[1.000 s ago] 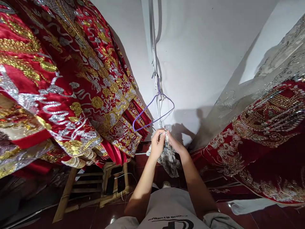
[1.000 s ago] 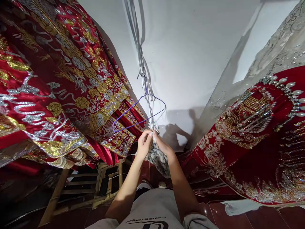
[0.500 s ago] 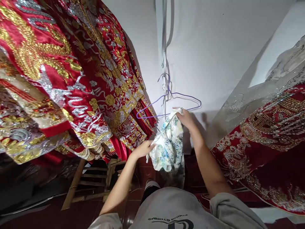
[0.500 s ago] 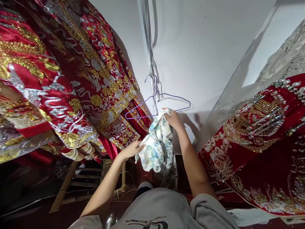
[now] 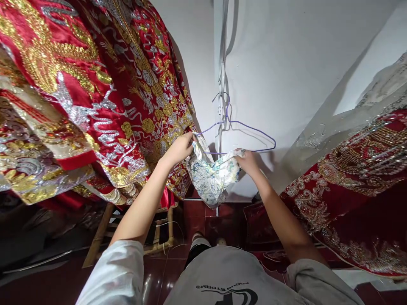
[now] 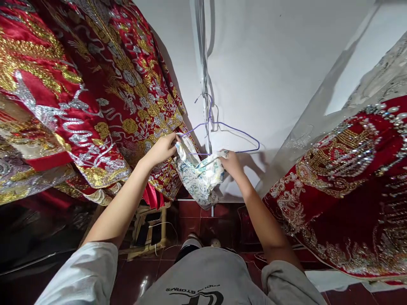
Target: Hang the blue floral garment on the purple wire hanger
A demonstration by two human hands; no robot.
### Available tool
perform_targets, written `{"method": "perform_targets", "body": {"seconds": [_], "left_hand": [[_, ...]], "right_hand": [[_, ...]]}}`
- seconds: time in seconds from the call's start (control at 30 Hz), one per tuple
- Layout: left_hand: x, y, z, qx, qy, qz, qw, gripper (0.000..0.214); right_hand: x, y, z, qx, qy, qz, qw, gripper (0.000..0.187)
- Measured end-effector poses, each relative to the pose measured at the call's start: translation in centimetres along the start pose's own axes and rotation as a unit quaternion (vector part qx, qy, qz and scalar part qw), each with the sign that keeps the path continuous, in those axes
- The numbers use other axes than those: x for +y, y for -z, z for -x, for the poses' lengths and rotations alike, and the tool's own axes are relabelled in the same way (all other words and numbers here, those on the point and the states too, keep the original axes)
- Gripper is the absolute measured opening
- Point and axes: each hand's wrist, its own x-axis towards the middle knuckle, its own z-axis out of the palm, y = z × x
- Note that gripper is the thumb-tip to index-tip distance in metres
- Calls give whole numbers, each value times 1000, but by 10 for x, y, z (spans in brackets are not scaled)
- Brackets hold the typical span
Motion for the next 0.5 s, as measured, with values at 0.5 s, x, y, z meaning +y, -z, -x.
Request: {"method": "perform_targets", "body": {"seconds": [0.5], "left_hand": [[-2,10,-31,57,-33,-123,990,28]], "right_hand": [[-9,105,3,-40,-21,-92,995,43]]}}
